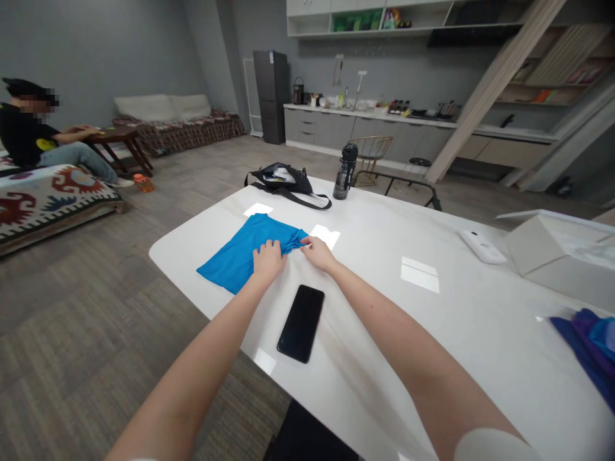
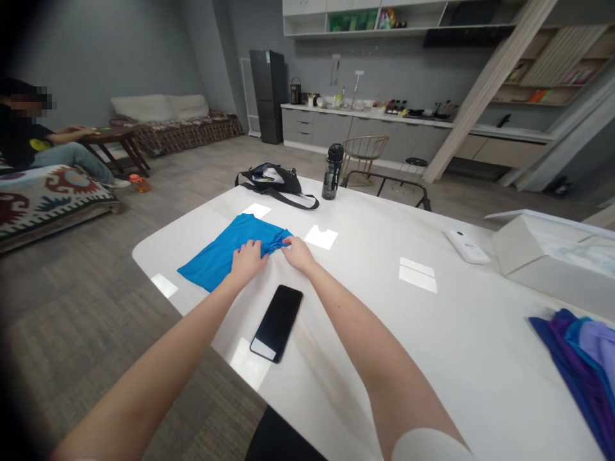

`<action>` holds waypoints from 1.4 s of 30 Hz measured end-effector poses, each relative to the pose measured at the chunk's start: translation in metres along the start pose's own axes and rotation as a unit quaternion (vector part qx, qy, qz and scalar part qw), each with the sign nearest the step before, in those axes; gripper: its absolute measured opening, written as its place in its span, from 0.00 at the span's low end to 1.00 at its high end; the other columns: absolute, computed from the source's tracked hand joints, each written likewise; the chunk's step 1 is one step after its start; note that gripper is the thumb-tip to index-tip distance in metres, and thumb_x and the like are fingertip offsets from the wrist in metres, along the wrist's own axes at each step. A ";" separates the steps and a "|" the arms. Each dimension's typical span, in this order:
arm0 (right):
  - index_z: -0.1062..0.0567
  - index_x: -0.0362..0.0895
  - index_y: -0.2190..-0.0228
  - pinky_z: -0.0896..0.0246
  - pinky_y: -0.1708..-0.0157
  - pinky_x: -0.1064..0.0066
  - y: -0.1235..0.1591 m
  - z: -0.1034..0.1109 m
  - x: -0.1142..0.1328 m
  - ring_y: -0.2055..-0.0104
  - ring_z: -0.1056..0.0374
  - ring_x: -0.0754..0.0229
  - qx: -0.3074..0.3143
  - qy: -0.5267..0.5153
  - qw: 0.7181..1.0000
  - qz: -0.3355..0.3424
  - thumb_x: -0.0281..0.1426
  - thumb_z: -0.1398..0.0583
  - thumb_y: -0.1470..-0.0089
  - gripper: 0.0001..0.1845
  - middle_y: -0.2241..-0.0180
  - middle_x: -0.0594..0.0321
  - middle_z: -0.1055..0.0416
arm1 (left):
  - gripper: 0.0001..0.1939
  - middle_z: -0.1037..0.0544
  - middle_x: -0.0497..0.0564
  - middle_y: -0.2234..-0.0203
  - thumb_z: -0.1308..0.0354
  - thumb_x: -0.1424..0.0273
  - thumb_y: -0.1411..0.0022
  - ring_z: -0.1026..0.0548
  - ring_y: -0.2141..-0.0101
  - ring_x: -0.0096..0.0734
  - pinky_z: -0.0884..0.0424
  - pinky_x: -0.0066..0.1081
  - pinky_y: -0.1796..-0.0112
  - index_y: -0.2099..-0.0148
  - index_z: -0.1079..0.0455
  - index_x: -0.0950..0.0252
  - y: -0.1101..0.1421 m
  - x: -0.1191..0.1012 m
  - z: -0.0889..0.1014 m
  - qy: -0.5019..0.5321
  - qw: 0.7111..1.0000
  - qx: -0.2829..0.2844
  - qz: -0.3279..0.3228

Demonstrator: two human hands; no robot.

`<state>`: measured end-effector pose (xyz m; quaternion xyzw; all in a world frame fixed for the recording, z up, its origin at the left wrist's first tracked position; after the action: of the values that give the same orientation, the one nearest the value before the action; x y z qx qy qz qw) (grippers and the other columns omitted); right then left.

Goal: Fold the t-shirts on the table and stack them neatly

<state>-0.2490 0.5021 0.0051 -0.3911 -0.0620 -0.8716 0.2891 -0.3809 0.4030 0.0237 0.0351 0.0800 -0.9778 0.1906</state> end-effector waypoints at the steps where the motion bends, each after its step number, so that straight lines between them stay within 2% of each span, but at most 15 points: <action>1: 0.23 0.44 0.53 0.37 0.45 0.61 -0.011 -0.002 0.001 0.49 0.30 0.55 -0.002 0.022 1.000 0.005 0.29 0.40 0.40 0.14 0.50 0.54 0.26 | 0.20 0.27 0.62 0.45 0.47 0.64 0.31 0.29 0.45 0.52 0.33 0.45 0.48 0.41 0.33 0.66 -0.007 0.006 -0.005 -0.009 1.000 0.008 0.010; 5: 0.26 0.47 0.47 0.41 0.42 0.51 -0.040 -0.012 0.010 0.38 0.39 0.46 -0.005 0.107 0.994 0.032 0.29 0.41 0.41 0.20 0.42 0.53 0.31 | 0.14 0.23 0.59 0.51 0.52 0.65 0.28 0.26 0.50 0.48 0.31 0.39 0.54 0.50 0.29 0.64 -0.021 0.019 -0.016 0.007 1.000 0.022 0.005; 7: 0.27 0.49 0.45 0.44 0.40 0.49 -0.047 -0.024 0.022 0.36 0.43 0.46 0.008 0.120 0.990 0.081 0.27 0.41 0.43 0.24 0.39 0.55 0.34 | 0.16 0.21 0.57 0.56 0.56 0.63 0.26 0.23 0.56 0.46 0.31 0.36 0.59 0.54 0.28 0.63 -0.023 0.025 -0.013 0.032 0.999 0.015 0.012; 9: 0.26 0.50 0.46 0.47 0.38 0.50 -0.051 -0.039 0.034 0.35 0.43 0.48 0.036 0.116 0.984 0.127 0.27 0.40 0.43 0.23 0.38 0.57 0.34 | 0.19 0.20 0.56 0.57 0.58 0.61 0.25 0.21 0.59 0.44 0.31 0.35 0.62 0.55 0.28 0.61 -0.022 0.032 -0.007 0.053 0.998 -0.001 0.025; 12: 0.23 0.50 0.53 0.50 0.37 0.47 -0.055 -0.054 0.046 0.39 0.38 0.49 0.072 0.110 0.981 0.143 0.30 0.41 0.40 0.13 0.43 0.60 0.28 | 0.20 0.20 0.54 0.55 0.61 0.60 0.24 0.21 0.58 0.42 0.32 0.33 0.62 0.53 0.28 0.58 -0.019 0.035 0.010 0.073 0.996 -0.042 0.025; 15: 0.24 0.48 0.56 0.46 0.41 0.49 -0.057 -0.038 0.052 0.48 0.31 0.49 0.043 0.097 0.988 0.116 0.30 0.46 0.37 0.12 0.53 0.59 0.23 | 0.22 0.21 0.54 0.51 0.63 0.59 0.23 0.22 0.55 0.40 0.33 0.31 0.59 0.48 0.28 0.57 -0.018 0.029 0.033 0.078 0.993 -0.090 0.012; 18: 0.27 0.47 0.53 0.38 0.50 0.57 -0.054 0.006 0.062 0.57 0.29 0.50 -0.027 0.073 0.993 0.093 0.30 0.50 0.35 0.15 0.60 0.58 0.22 | 0.22 0.21 0.55 0.51 0.64 0.59 0.23 0.22 0.54 0.40 0.33 0.31 0.59 0.45 0.30 0.58 -0.021 0.014 0.057 0.065 0.991 -0.116 -0.009; 22: 0.30 0.47 0.51 0.38 0.55 0.62 -0.034 0.085 0.087 0.57 0.29 0.49 -0.121 0.066 0.983 0.124 0.30 0.53 0.34 0.17 0.58 0.56 0.23 | 0.18 0.20 0.54 0.55 0.54 0.57 0.26 0.22 0.57 0.43 0.32 0.33 0.59 0.43 0.34 0.60 -0.028 -0.028 0.088 0.051 0.989 -0.105 -0.088; 24: 0.29 0.47 0.51 0.38 0.55 0.62 -0.017 0.126 0.102 0.56 0.29 0.49 -0.147 0.080 0.974 0.155 0.31 0.53 0.34 0.16 0.58 0.57 0.24 | 0.16 0.20 0.54 0.56 0.50 0.61 0.28 0.22 0.57 0.44 0.32 0.34 0.59 0.42 0.35 0.59 -0.029 -0.052 0.109 0.041 0.986 -0.110 -0.121; 27: 0.28 0.48 0.52 0.39 0.55 0.63 0.015 0.192 0.115 0.56 0.29 0.49 -0.191 0.110 0.961 0.168 0.33 0.52 0.34 0.15 0.59 0.58 0.23 | 0.13 0.22 0.54 0.53 0.50 0.69 0.30 0.22 0.57 0.44 0.32 0.35 0.60 0.45 0.33 0.58 -0.026 -0.083 0.147 0.046 0.978 -0.147 -0.138; 32: 0.27 0.48 0.55 0.39 0.57 0.65 0.085 0.304 0.132 0.58 0.29 0.51 -0.297 0.127 0.930 0.173 0.36 0.50 0.34 0.15 0.61 0.60 0.23 | 0.15 0.24 0.54 0.52 0.54 0.72 0.30 0.24 0.53 0.41 0.31 0.34 0.55 0.48 0.29 0.58 -0.014 -0.144 0.218 0.168 0.953 -0.198 -0.158; 36: 0.26 0.46 0.59 0.39 0.60 0.67 0.153 0.378 0.144 0.61 0.29 0.53 -0.357 0.154 0.905 0.173 0.39 0.46 0.36 0.13 0.64 0.61 0.24 | 0.19 0.23 0.52 0.51 0.53 0.77 0.34 0.26 0.51 0.42 0.32 0.35 0.53 0.46 0.29 0.57 0.005 -0.202 0.266 0.213 0.930 -0.224 -0.200; 39: 0.25 0.46 0.61 0.40 0.62 0.69 0.207 0.422 0.145 0.64 0.30 0.56 -0.365 0.201 0.895 0.160 0.42 0.40 0.41 0.13 0.66 0.63 0.25 | 0.20 0.24 0.52 0.52 0.50 0.79 0.38 0.25 0.53 0.45 0.31 0.38 0.55 0.49 0.27 0.55 0.013 -0.235 0.284 0.171 0.940 -0.219 -0.198; 42: 0.24 0.45 0.64 0.42 0.65 0.69 0.258 0.452 0.132 0.67 0.31 0.57 -0.341 0.252 0.897 0.124 0.47 0.37 0.44 0.17 0.70 0.64 0.25 | 0.19 0.25 0.54 0.53 0.50 0.78 0.38 0.25 0.54 0.47 0.30 0.40 0.56 0.51 0.26 0.55 0.017 -0.257 0.293 0.140 0.948 -0.220 -0.183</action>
<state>0.1163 0.3799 0.3799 -0.2376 0.3631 -0.8658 0.2494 -0.1480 0.4319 0.3352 0.1138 0.3239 -0.9392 -0.0013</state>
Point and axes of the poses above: each hand's wrist, its own y-axis away from the middle knuckle, its own z-axis out of the back of the hand, x = y × z, the point moved 9 cm from there along -y, towards the middle knuckle
